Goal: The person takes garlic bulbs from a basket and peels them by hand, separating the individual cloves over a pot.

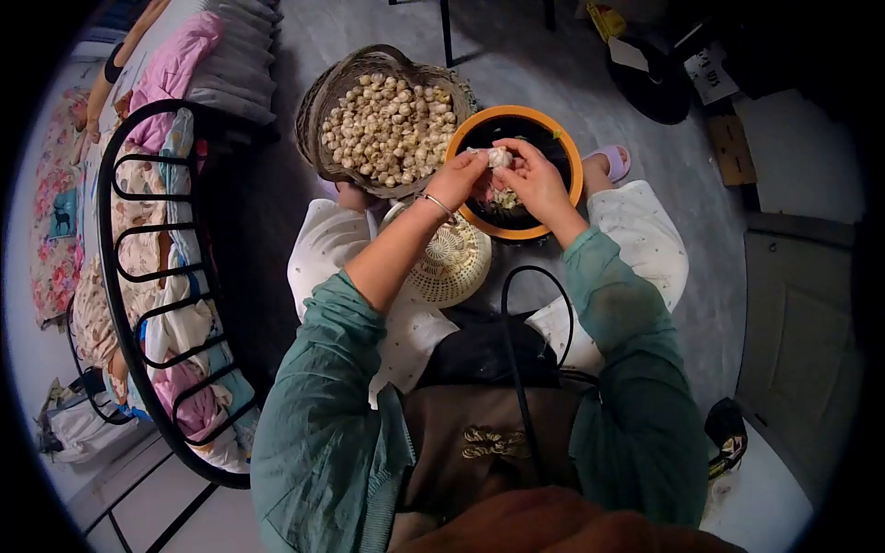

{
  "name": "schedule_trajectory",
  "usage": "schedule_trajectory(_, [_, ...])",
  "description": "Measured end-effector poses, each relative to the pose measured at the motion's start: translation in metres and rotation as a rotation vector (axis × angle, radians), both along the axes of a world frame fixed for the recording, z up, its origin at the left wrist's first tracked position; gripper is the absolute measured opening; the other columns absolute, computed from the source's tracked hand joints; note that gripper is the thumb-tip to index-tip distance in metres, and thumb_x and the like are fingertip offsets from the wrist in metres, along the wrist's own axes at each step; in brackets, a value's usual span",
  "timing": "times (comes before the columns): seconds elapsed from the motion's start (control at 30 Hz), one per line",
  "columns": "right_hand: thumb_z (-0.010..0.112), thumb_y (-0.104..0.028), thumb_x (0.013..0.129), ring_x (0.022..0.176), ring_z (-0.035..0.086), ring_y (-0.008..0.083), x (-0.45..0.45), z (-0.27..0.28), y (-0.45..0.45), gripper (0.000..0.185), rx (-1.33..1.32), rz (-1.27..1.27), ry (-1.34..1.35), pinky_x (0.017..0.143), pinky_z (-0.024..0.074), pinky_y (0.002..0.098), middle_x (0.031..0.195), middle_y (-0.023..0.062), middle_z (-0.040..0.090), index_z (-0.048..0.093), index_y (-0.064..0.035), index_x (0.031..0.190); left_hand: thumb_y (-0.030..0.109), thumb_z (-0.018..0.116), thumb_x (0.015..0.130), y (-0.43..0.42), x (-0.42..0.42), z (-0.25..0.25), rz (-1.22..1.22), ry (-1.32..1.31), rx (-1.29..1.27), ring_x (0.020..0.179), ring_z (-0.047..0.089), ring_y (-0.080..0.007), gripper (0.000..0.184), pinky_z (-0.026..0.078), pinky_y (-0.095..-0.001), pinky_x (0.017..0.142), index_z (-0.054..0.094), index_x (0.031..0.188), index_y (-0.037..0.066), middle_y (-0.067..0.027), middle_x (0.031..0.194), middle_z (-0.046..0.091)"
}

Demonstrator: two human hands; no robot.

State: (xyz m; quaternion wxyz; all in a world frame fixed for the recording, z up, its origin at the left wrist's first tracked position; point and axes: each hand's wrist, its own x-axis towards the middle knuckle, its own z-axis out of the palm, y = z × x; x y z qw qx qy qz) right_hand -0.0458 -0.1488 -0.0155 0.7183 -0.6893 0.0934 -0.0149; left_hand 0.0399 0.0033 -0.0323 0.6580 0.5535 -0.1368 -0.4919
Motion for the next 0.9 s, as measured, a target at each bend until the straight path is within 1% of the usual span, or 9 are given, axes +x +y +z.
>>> schedule_trajectory(0.2, [0.062, -0.001, 0.079, 0.075, 0.057, 0.0139, 0.000, -0.002, -0.001, 0.035, -0.350, -0.072, -0.151, 0.067, 0.0477, 0.0244, 0.104, 0.0078, 0.052, 0.054, -0.0068, 0.112, 0.020, 0.054, 0.090, -0.004, -0.003, -0.006, 0.156, -0.350, 0.286, 0.065, 0.055, -0.0109, 0.026, 0.046, -0.0232, 0.061, 0.052, 0.108, 0.002, -0.0037, 0.083, 0.058])
schedule_trajectory(0.27, [0.062, -0.002, 0.078, 0.077, 0.056, 0.0139, 0.000, 0.000, -0.001, 0.036, -0.372, -0.066, -0.130, 0.067, 0.0475, 0.0252, 0.104, 0.0079, 0.052, 0.054, -0.0075, 0.112, 0.013, 0.060, 0.085, -0.004, -0.006, -0.003, 0.293, -0.755, 0.212, 0.069, 0.052, -0.0090, 0.027, 0.045, -0.0225, 0.066, 0.052, 0.107, 0.001, -0.0024, 0.085, 0.056])
schedule_trajectory(0.4, [0.062, -0.004, 0.079, 0.075, 0.056, 0.0139, 0.001, -0.008, 0.001, 0.034, -0.257, -0.111, -0.078, 0.066, 0.0473, 0.0251, 0.103, 0.0087, 0.053, 0.055, -0.0072, 0.112, 0.013, 0.062, 0.084, -0.004, -0.006, 0.019, 0.216, -0.634, 0.174, 0.073, 0.052, -0.0091, 0.029, 0.045, -0.0223, 0.069, 0.052, 0.108, 0.001, -0.0023, 0.086, 0.056])
schedule_trajectory(0.47, [0.056, -0.002, 0.084, 0.085, 0.056, 0.0068, 0.003, -0.013, -0.001, 0.032, -0.225, -0.053, 0.086, 0.070, 0.0489, 0.0207, 0.107, 0.0050, 0.054, 0.052, -0.0023, 0.116, 0.013, 0.062, 0.085, -0.004, -0.006, 0.015, 0.194, -0.687, 0.177, 0.073, 0.053, -0.0092, 0.028, 0.046, -0.0225, 0.069, 0.052, 0.108, 0.001, -0.0025, 0.087, 0.056])
schedule_trajectory(0.6, [0.054, -0.004, 0.087, 0.090, 0.056, 0.0082, 0.003, -0.010, 0.000, 0.032, -0.142, -0.036, 0.018, 0.074, 0.0489, 0.0214, 0.108, 0.0067, 0.055, 0.051, -0.0017, 0.119, 0.014, 0.060, 0.086, -0.005, -0.004, 0.004, 0.176, -0.576, 0.144, 0.073, 0.054, -0.0089, 0.027, 0.046, -0.0232, 0.067, 0.052, 0.109, 0.001, -0.0022, 0.087, 0.057])
schedule_trajectory(0.77, [0.053, -0.004, 0.088, 0.100, 0.055, 0.0115, 0.002, -0.003, 0.000, 0.036, -0.237, -0.003, -0.039, 0.083, 0.0470, 0.0237, 0.117, 0.0071, 0.052, 0.048, -0.0014, 0.124, 0.018, 0.059, 0.088, -0.002, -0.001, 0.007, 0.119, -0.222, 0.046, 0.071, 0.054, -0.0083, 0.032, 0.047, -0.0216, 0.065, 0.050, 0.114, 0.002, -0.0024, 0.088, 0.057])
schedule_trajectory(0.8, [0.053, -0.004, 0.088, 0.100, 0.055, 0.0115, 0.002, -0.004, 0.000, 0.036, -0.237, -0.003, -0.039, 0.083, 0.0470, 0.0237, 0.117, 0.0071, 0.052, 0.048, -0.0014, 0.124, 0.018, 0.059, 0.088, -0.002, -0.001, 0.007, 0.119, -0.222, 0.046, 0.071, 0.054, -0.0083, 0.032, 0.047, -0.0216, 0.065, 0.050, 0.114, 0.002, -0.0024, 0.088, 0.057])
schedule_trajectory(0.87, [0.050, -0.004, 0.090, 0.105, 0.053, 0.0128, 0.001, -0.006, 0.001, 0.037, -0.068, 0.043, -0.051, 0.088, 0.0455, 0.0252, 0.119, 0.0083, 0.051, 0.045, -0.0008, 0.126, 0.018, 0.059, 0.087, -0.004, -0.001, 0.006, 0.165, -0.151, -0.057, 0.065, 0.052, -0.0069, 0.031, 0.042, -0.0204, 0.056, 0.050, 0.112, 0.001, -0.0020, 0.079, 0.056])
schedule_trajectory(0.9, [0.050, -0.004, 0.090, 0.105, 0.053, 0.0128, 0.000, -0.005, 0.002, 0.037, -0.068, 0.043, -0.052, 0.088, 0.0455, 0.0252, 0.119, 0.0083, 0.051, 0.045, -0.0008, 0.126, 0.018, 0.059, 0.087, -0.003, -0.001, 0.009, 0.165, -0.151, -0.057, 0.065, 0.052, -0.0069, 0.031, 0.042, -0.0204, 0.056, 0.050, 0.112, 0.001, -0.0020, 0.079, 0.056])
